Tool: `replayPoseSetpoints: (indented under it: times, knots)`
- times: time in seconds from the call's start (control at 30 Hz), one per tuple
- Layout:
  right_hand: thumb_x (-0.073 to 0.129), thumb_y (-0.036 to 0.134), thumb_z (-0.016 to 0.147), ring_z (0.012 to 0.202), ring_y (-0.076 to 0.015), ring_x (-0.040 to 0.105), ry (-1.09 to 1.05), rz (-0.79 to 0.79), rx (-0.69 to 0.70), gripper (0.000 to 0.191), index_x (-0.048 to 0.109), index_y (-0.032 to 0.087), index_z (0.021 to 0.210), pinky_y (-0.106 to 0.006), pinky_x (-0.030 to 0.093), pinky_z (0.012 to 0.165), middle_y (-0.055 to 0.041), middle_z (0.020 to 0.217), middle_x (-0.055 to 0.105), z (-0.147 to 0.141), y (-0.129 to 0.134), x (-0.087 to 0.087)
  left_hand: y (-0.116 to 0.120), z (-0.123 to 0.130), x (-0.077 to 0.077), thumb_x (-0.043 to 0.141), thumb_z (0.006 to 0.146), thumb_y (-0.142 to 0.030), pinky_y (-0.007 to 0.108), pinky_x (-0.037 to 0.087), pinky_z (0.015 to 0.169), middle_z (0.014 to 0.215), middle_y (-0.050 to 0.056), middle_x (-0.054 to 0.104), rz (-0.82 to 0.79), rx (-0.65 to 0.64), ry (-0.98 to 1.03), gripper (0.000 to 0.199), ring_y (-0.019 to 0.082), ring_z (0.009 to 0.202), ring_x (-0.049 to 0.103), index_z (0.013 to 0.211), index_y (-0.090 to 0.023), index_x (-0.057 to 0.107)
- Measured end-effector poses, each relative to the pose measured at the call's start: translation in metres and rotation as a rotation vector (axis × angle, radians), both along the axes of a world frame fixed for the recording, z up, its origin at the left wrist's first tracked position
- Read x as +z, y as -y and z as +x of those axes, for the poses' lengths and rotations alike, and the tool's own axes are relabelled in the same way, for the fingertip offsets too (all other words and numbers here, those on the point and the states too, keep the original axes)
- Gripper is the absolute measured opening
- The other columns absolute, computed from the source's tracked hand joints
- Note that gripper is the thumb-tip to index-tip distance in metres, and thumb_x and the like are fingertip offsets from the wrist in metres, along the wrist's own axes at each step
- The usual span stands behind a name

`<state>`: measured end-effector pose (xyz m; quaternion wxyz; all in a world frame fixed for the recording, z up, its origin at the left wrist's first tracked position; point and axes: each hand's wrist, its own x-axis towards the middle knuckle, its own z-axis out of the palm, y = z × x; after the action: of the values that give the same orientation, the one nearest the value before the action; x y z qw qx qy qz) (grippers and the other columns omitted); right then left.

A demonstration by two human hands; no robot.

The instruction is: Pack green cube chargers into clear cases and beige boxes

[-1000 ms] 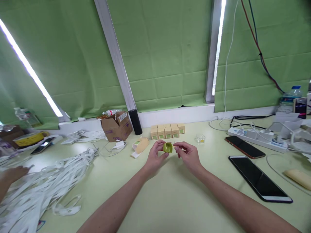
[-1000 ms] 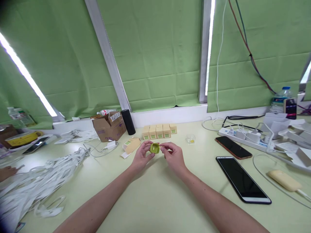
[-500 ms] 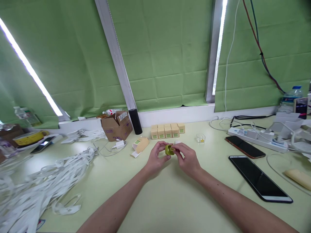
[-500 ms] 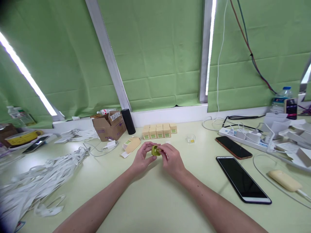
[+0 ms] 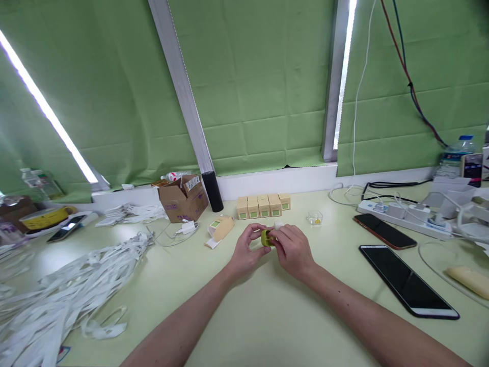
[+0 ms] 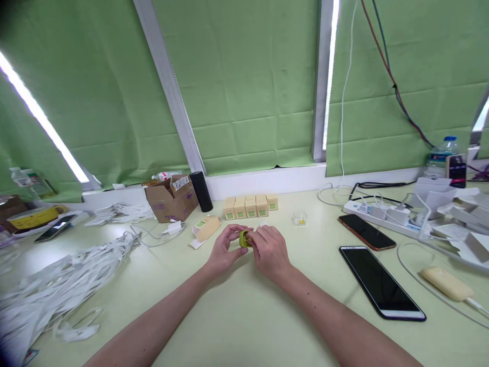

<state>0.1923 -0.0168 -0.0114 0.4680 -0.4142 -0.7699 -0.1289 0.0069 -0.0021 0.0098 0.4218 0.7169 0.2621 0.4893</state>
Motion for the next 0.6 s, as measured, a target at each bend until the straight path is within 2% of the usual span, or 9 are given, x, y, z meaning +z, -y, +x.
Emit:
replayPoseSetpoints:
  times: [0.4,0.6]
  knots:
    - [0.041,0.016,0.104,0.074,-0.0211,0.056,-0.034,0.01,0.038,0.031,0.071,0.021,0.099,-0.035,0.038,0.07,-0.0066,0.079,0.071,-0.0002,-0.0019,-0.0022,0.0008,-0.0005,-0.0016,0.086,0.082,-0.026,0.05,0.044,0.113,0.128,0.013,0.07,0.022,0.002,-0.009,0.042,0.033,0.129,0.065,0.116,-0.024,0.062]
    - [0.045,0.014,0.101,0.071,-0.0196,0.053,-0.034,0.041,0.062,0.027,0.069,0.021,0.089,-0.034,0.036,0.068,-0.005,0.074,0.07,0.0007,-0.0037,-0.0039,0.0006,-0.0011,-0.0029,0.086,0.082,-0.026,0.047,0.047,0.11,0.129,0.012,0.069,0.011,0.015,-0.036,0.042,0.032,0.127,0.066,0.116,-0.024,0.061]
